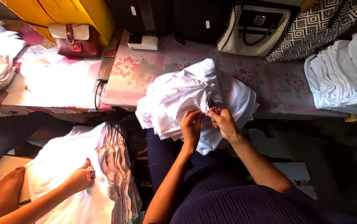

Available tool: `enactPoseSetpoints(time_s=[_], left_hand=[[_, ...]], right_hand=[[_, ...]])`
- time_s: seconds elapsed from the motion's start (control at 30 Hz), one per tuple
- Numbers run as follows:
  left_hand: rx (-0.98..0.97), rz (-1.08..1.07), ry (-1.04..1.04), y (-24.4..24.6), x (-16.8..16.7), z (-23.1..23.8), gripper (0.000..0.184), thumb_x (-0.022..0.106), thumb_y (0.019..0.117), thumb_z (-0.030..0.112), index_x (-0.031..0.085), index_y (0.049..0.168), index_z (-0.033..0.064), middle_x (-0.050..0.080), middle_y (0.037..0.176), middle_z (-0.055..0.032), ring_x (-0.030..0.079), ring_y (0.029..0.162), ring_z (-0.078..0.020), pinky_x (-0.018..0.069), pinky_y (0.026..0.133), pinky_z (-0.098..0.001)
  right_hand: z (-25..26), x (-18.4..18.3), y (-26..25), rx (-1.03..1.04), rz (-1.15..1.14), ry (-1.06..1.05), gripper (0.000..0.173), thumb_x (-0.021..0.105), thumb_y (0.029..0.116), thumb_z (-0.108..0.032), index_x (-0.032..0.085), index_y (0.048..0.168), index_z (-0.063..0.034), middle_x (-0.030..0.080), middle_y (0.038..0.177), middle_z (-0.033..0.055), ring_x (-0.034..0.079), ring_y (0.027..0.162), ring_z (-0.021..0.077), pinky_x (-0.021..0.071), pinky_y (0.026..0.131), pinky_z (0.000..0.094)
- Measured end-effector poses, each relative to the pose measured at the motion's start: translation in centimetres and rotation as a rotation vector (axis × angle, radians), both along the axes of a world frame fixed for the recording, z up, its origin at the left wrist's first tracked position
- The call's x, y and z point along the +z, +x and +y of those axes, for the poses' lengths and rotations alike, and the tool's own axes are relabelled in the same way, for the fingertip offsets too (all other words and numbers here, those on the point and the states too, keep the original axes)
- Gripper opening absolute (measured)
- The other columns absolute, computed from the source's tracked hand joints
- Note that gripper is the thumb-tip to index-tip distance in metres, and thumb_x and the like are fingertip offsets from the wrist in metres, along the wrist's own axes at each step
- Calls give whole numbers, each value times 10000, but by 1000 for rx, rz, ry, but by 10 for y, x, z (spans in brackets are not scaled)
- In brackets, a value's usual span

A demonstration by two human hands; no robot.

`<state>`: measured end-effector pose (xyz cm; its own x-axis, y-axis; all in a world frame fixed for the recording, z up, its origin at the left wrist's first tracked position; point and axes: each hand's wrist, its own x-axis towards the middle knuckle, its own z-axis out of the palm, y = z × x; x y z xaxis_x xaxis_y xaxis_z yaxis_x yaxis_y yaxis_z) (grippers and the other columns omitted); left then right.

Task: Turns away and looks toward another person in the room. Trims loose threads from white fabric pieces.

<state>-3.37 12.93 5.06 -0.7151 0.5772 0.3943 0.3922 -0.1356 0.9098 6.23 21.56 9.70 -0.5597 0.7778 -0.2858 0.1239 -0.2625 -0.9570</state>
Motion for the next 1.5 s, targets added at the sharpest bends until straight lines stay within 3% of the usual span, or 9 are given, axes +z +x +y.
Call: enactPoseSetpoints(time_s=[0.2, 0.37, 0.63, 1.03, 1.13, 1.2, 1.3, 1.4, 1.5], left_hand=[[-70, -293, -93, -8, 5, -4, 61, 696, 892, -12, 730, 932, -45, 728, 957, -95, 696, 858, -62, 587, 802, -227], [-133, -584, -76, -11, 8, -8, 46, 636, 920, -17, 673, 899, 1, 697, 829, -15, 661, 784, -53, 561, 748, -239], [-148, -626, -85, -8, 13, -10, 58, 634, 922, -32, 663, 890, 7, 677, 775, 0, 655, 741, -53, 562, 731, -242], [-162, -577, -107, -8, 10, -14, 51, 622, 916, -15, 669, 909, 3, 683, 820, -2, 652, 770, -42, 558, 749, -232], [-166, -408, -257, -17, 12, -30, 70, 640, 915, 41, 692, 910, -6, 689, 860, -21, 651, 797, -21, 549, 759, -203], [-149, -277, -356, -24, 14, -41, 112, 647, 910, 72, 712, 917, -20, 698, 902, -60, 657, 832, -35, 548, 789, -216], [-134, -141, -450, -26, 19, -45, 138, 651, 907, 74, 719, 921, -45, 709, 938, -134, 676, 886, -145, 547, 839, -313], [-86, -61, -538, -28, 26, -43, 194, 626, 945, 64, 718, 1035, -81, 723, 994, -217, 709, 942, -295, 554, 894, -447], [-53, -71, -492, -34, 27, -43, 320, 619, 948, 51, 664, 1233, -89, 707, 1062, -235, 704, 913, -290, 567, 847, -429]], right_hand=[[5, -10, 3, 103, -148, 304, 191, 637, 1001, -174, 665, 900, -15, 495, 638, -62, 442, 535, 3, 401, 532, 196], [22, 26, 25, 271, -55, -65, 465, 295, 1127, -297, 676, 1019, -52, 348, 564, -131, 292, 439, -18, 294, 436, 159], [24, 28, 27, 420, -133, -369, 434, 325, 1135, -312, 639, 952, -75, 325, 525, -124, 268, 399, -28, 260, 400, 139], [19, 19, 23, 342, -92, -280, 378, 380, 1126, -255, 659, 973, -51, 334, 546, -123, 276, 418, -22, 262, 411, 145], [14, 21, 28, 262, -40, 47, 355, 403, 1104, -216, 690, 979, -48, 388, 572, -127, 323, 461, -36, 299, 457, 148], [11, 12, 30, 229, -74, 511, 221, 558, 1033, -180, 722, 1022, -33, 578, 712, -77, 491, 601, -28, 437, 589, 165], [7, -6, 18, 184, -237, 1145, 346, 792, 880, -247, 727, 1091, 20, 740, 832, 126, 696, 668, 225, 565, 614, 407], [13, -20, 6, 125, -309, 1395, 245, 764, 864, -131, 734, 1060, 14, 728, 781, 137, 688, 592, 277, 544, 521, 434], [18, -16, 4, 138, -234, 1441, 169, 715, 863, -81, 760, 997, 12, 739, 774, 124, 688, 591, 233, 542, 527, 386]])
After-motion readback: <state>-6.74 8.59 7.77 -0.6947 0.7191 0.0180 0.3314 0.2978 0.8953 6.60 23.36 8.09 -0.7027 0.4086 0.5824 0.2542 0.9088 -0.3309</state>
